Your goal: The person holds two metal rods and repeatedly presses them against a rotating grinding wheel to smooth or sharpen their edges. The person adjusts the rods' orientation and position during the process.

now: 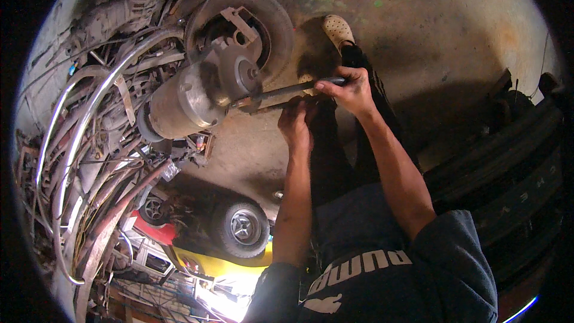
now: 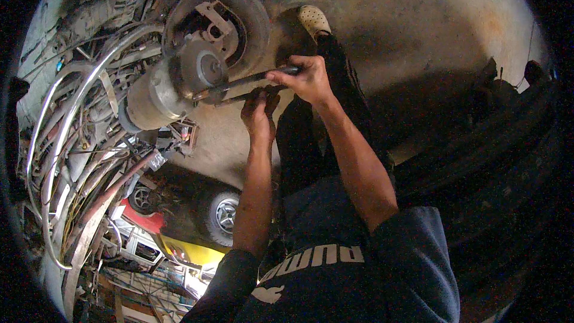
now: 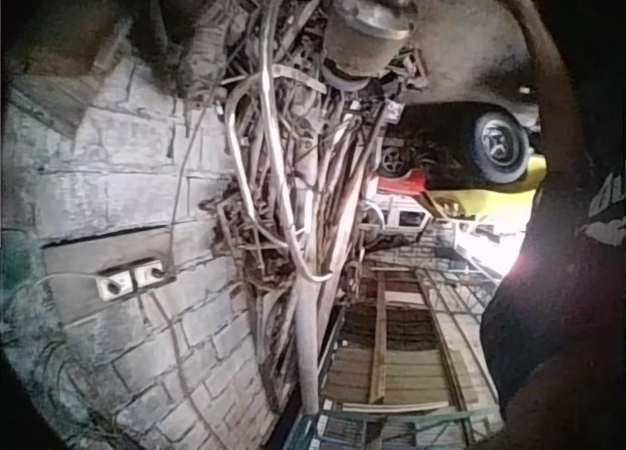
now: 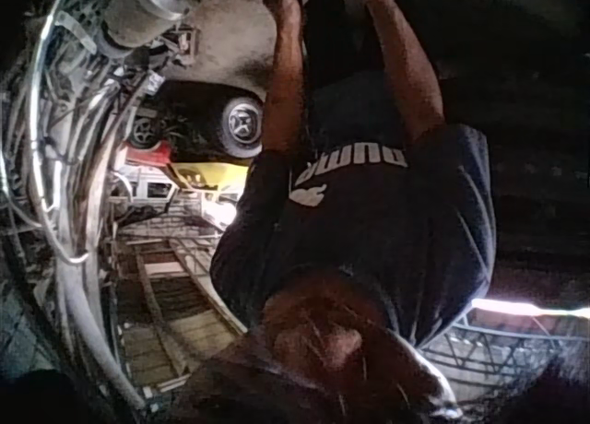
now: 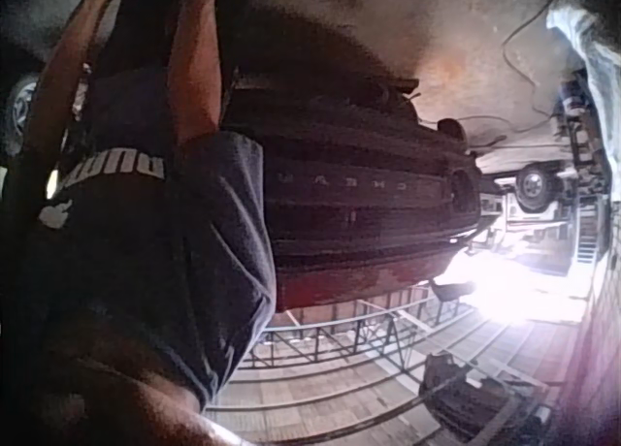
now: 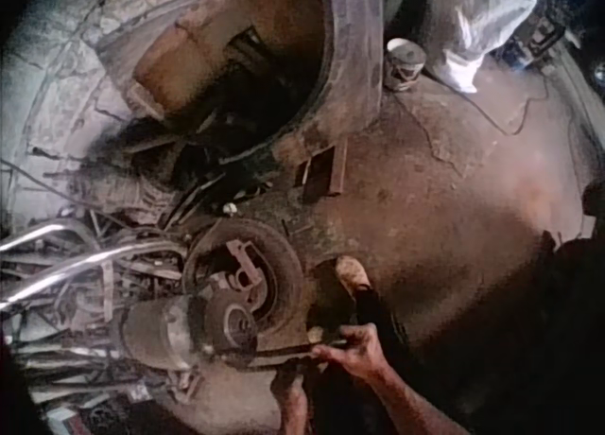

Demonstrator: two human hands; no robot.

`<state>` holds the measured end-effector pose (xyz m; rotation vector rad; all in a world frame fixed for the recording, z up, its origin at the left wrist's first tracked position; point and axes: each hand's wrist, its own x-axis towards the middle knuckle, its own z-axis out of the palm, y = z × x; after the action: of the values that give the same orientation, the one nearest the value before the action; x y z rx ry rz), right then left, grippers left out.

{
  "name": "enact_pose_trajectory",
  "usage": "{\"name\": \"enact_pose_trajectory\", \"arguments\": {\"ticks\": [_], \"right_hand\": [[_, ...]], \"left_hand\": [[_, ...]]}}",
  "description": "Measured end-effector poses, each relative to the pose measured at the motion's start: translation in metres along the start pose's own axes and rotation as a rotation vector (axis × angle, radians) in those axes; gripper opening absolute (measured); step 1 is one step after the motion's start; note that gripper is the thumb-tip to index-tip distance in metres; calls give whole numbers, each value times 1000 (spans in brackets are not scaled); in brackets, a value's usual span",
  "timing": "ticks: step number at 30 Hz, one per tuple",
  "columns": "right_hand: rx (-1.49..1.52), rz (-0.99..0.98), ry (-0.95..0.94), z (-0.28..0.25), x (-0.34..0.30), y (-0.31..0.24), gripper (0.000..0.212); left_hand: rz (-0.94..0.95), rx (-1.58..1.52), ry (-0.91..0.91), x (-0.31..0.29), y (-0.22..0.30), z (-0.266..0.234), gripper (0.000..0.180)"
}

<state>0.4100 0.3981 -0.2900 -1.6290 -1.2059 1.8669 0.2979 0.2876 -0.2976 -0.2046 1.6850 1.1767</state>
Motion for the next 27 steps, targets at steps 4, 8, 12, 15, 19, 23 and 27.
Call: {"name": "enact_pose_trajectory", "arguments": {"ticks": [4, 8, 12, 15, 19, 23, 27], "right_hand": [[76, -68, 28, 1, 2, -3, 34], [74, -30, 23, 2, 4, -8, 33], [10, -42, 10, 3, 10, -17, 34], [58, -48, -6, 5, 13, -27, 32], [34, 33, -12, 8, 15, -38, 33], [37, 142, -9, 8, 15, -40, 36], [65, 153, 58, 7, 15, -38, 37]], "left_hand": [[-3, 2, -8, -1, 4, 4, 23], [-2, 8, 1, -5, 11, 7, 26], [11, 57, 34, -8, 19, 12, 21], [11, 12, 51, -11, 25, 14, 21], [15, 0, 82, -15, 30, 18, 25], [35, 33, 92, -17, 33, 20, 22], [25, 85, 92, -20, 35, 19, 20]]}}
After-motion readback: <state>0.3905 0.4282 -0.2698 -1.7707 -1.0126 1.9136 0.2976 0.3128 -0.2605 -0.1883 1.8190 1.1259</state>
